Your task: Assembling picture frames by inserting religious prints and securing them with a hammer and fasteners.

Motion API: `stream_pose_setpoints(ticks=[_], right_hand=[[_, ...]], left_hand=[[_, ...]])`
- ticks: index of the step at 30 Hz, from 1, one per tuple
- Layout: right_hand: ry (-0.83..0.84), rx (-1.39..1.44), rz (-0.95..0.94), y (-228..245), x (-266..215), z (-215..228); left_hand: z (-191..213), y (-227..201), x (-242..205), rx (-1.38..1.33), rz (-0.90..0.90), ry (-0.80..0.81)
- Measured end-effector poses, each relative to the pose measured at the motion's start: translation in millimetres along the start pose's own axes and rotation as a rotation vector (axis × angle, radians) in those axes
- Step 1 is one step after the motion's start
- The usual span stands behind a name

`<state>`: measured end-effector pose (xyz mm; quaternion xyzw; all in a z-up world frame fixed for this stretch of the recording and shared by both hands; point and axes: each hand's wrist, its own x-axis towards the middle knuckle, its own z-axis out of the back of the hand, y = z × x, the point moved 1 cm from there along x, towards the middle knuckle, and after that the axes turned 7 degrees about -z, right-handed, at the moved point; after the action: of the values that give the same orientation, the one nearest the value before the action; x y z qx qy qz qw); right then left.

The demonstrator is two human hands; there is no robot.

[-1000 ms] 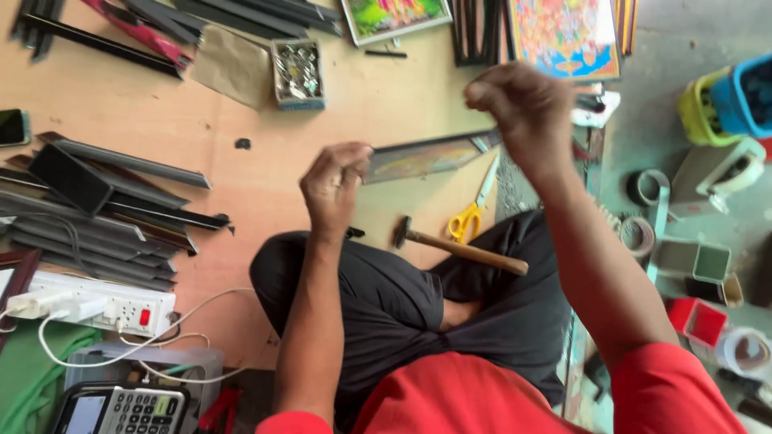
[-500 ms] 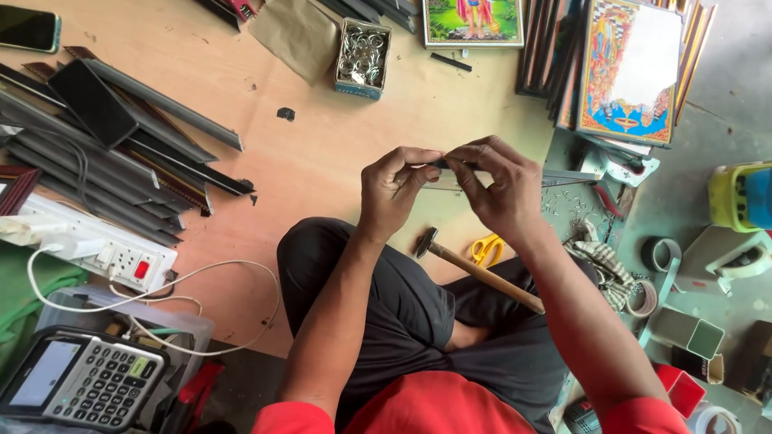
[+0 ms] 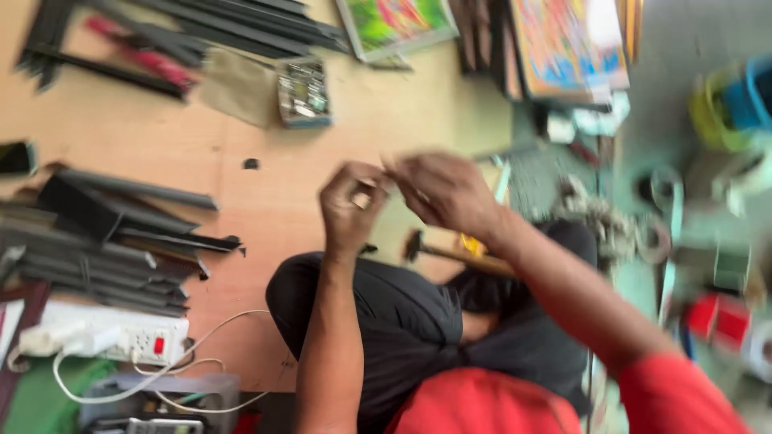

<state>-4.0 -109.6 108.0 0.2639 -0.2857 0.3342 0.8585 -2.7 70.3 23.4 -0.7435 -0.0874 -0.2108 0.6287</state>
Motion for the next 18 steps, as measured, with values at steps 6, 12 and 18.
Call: stream_pose_setpoints(ticks=[6, 12, 18], right_hand=[[-0.058, 0.04, -0.417, 21, -39, 25], [0.605, -0.328, -0.387, 16, -180, -25], [0.841, -0.499, -0.574, 3, -182, 25]], left_hand=[[3, 0, 3, 0.081, -0.093, -0.135], [4, -1, 3, 0.074, -0.071, -0.103], [4, 0, 4, 0.021, -0.052, -0.054]])
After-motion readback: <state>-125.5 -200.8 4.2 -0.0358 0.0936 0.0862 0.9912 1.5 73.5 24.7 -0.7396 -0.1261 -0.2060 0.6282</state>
